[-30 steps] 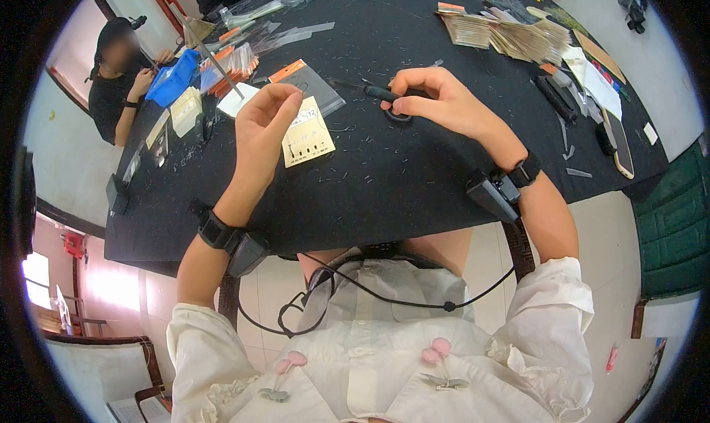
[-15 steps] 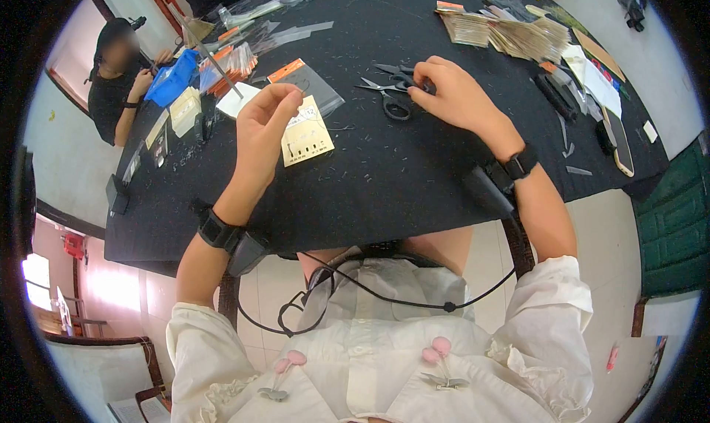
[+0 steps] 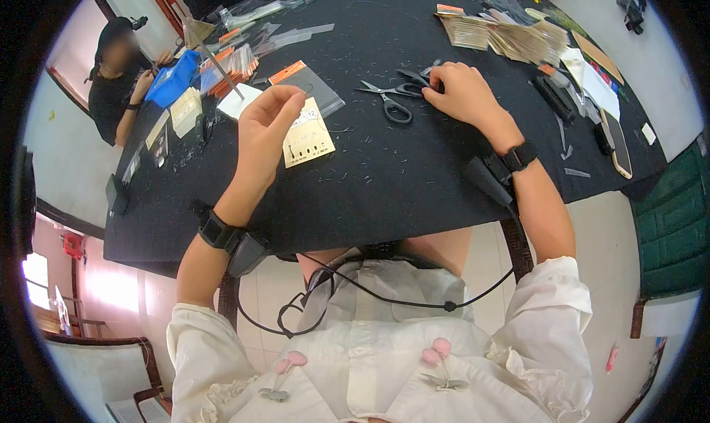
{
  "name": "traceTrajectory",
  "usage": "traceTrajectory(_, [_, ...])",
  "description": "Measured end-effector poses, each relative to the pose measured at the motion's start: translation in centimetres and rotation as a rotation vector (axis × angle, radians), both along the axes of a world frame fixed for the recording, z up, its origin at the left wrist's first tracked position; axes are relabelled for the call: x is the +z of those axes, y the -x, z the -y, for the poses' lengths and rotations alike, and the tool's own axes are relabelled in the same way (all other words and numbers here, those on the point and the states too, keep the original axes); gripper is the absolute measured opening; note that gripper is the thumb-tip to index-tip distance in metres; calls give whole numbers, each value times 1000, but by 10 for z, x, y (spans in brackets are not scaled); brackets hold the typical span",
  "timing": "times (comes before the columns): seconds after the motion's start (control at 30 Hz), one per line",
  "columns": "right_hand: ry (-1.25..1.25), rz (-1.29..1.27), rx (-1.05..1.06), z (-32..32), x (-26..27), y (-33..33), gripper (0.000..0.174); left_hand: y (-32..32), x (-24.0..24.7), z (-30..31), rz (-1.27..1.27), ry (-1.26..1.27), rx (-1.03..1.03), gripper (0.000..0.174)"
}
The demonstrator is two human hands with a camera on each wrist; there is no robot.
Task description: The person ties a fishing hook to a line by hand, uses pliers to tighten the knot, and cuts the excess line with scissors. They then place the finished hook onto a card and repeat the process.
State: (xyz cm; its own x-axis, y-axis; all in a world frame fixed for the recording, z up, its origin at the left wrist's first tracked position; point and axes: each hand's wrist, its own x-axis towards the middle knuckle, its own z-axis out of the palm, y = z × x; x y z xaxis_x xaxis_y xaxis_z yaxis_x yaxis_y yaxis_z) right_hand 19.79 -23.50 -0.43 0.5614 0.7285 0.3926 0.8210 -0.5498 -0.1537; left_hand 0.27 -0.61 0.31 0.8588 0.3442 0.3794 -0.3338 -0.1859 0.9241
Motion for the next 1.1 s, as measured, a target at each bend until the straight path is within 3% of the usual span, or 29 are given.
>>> traceTrajectory(0.17, [1,21,-28,1,1,1,19,-1,-1,-1,-11,2,-10,13])
traceTrajectory(0.27, [-179,211,87,-4,6,5,16,-1,0,2,-8,-15,-29,13])
traceTrajectory(0.33, [-381,-248,230,-12,20,18,16,-2,-2,2,-28,-49,-73,14])
traceTrajectory(0.5, [-331,-627,496,-40,38,59,21,-5,-6,3,-71,-48,-98,16])
traceTrajectory(0.77, [-531,-883,578,-64,25,76,18,-4,-4,3,-72,-86,-118,17])
traceTrajectory(1.1, [-563,-838,555,-63,19,77,17,-5,-6,1,-57,-109,-128,14])
